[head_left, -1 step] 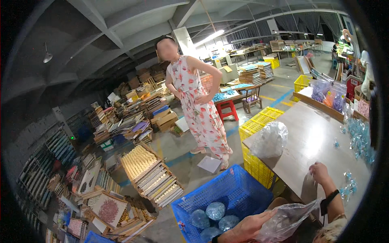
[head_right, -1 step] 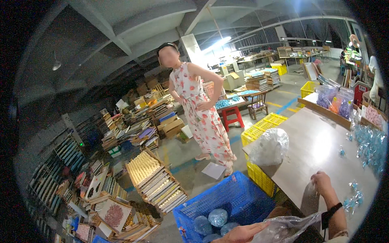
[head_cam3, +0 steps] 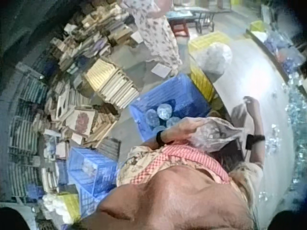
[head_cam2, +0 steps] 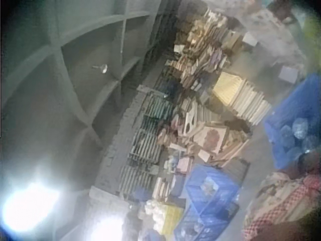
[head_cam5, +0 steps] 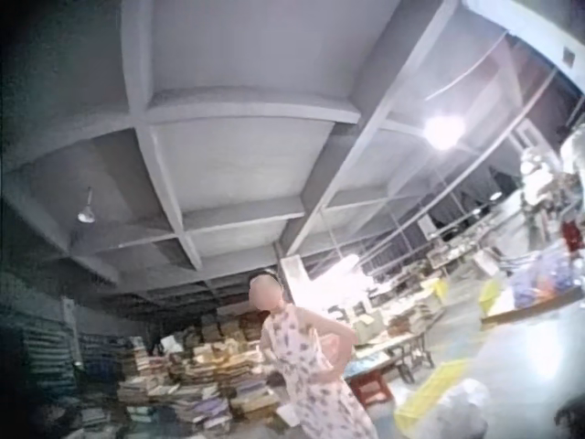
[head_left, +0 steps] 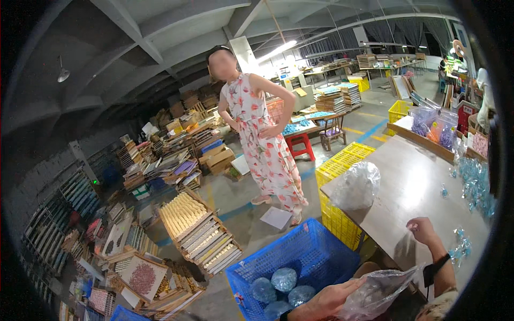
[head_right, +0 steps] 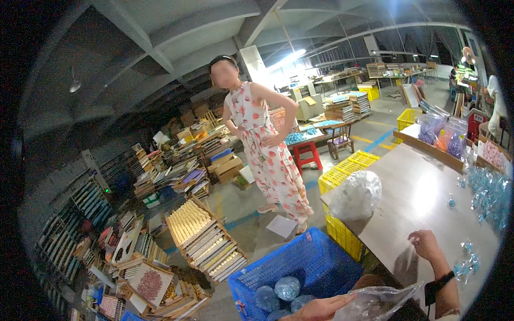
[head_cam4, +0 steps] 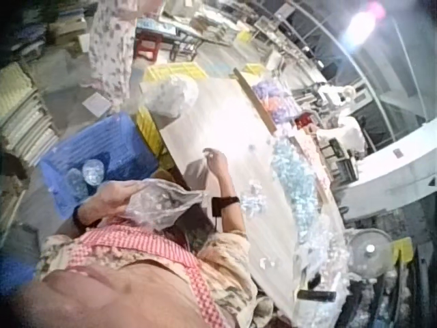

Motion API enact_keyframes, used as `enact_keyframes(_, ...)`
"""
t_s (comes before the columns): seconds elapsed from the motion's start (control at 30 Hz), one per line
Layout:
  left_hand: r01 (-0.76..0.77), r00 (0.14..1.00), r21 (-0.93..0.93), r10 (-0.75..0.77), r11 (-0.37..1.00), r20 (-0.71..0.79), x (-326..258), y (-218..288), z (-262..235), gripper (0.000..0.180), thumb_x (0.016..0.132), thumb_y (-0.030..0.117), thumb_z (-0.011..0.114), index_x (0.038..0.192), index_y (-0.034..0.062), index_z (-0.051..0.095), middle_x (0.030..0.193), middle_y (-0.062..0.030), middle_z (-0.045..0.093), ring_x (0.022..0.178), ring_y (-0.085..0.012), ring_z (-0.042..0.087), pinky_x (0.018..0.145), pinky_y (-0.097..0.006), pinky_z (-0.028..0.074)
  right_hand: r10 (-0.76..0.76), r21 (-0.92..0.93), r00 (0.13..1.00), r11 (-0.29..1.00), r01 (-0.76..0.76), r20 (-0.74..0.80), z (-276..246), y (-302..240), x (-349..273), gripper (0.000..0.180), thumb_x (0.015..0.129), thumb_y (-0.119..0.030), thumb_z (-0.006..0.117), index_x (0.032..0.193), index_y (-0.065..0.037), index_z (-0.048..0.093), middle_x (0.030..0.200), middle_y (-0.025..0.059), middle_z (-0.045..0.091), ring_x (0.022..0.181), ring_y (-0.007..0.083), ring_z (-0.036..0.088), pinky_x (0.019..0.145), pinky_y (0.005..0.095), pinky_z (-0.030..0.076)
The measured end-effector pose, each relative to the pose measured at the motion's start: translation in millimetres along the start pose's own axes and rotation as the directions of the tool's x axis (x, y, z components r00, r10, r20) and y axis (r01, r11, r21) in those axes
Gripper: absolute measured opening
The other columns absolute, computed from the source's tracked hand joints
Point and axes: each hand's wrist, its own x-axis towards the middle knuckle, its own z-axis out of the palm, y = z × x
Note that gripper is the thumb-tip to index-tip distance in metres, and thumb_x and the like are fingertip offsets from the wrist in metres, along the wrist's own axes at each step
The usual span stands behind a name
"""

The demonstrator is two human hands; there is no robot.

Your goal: Sorting and packing small blue packaged items into a plastic bag.

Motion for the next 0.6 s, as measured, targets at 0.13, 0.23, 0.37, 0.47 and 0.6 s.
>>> enact_keyframes(0.13,-0.106,0.994,0.266,0.102,0.958,0.027,14,51,-8,0.057,0.087,0.029,0.049,0.132,-0.0040,0.040,0.124,-0.0250,0.051,0.105,-0.0373,0.057,0.088,-0.037,0.045,-0.097,0.792,0.995,0.608,0.054,0.007,-29,-100,-57,0.019,0.076,0.011,0.054,0.092,0.004,0.061,0.084,0.0115,0.064,0.076,0.0196,0.067,0.063,0.0278,0.052)
enact_keyframes(0.23,-0.136,0.991,0.339,0.121,0.931,0.063,18,58,-16,0.058,0.085,0.029,0.050,0.132,-0.0033,0.041,0.125,-0.0244,0.050,0.108,-0.0374,0.056,0.090,-0.036,0.044,-0.502,0.701,0.861,0.643,0.309,0.081,-43,-161,-104,0.014,0.073,-0.004,0.066,0.086,-0.001,0.064,0.086,0.0101,0.065,0.081,0.0233,0.067,0.073,0.0370,0.052)
enact_keyframes(0.37,-0.045,0.999,0.488,0.025,0.871,0.049,20,63,-20,0.059,0.079,0.023,0.053,0.132,-0.0020,0.042,0.126,-0.0237,0.051,0.111,-0.0370,0.054,0.091,-0.036,0.044,-0.740,0.471,0.617,0.659,0.586,0.268,-2,-166,-114,0.033,0.082,-0.002,0.058,0.114,-0.007,0.059,0.110,0.0112,0.062,0.094,0.0316,0.062,0.079,0.0347,0.052)
enact_keyframes(0.47,-0.046,0.996,0.527,-0.001,0.849,0.088,8,47,-13,0.052,0.082,0.009,0.050,0.133,0.0009,0.041,0.126,-0.0202,0.050,0.110,-0.0348,0.054,0.091,-0.035,0.044,-0.611,0.075,0.717,0.776,0.626,0.337,20,-154,-128,0.039,0.090,-0.024,0.052,0.127,-0.010,0.049,0.111,0.0157,0.060,0.096,0.0363,0.061,0.082,0.0423,0.050)
enact_keyframes(0.6,-0.009,0.994,0.534,-0.052,0.846,0.100,4,56,-21,0.040,0.085,0.001,0.046,0.125,0.0037,0.051,0.122,-0.0158,0.053,0.108,-0.0306,0.056,0.092,-0.032,0.045,-0.447,-0.037,0.747,0.847,0.531,0.493,-6,-159,-126,0.051,0.084,-0.039,0.061,0.125,-0.011,0.051,0.095,0.0195,0.065,0.087,0.0365,0.063,0.074,0.0448,0.051)
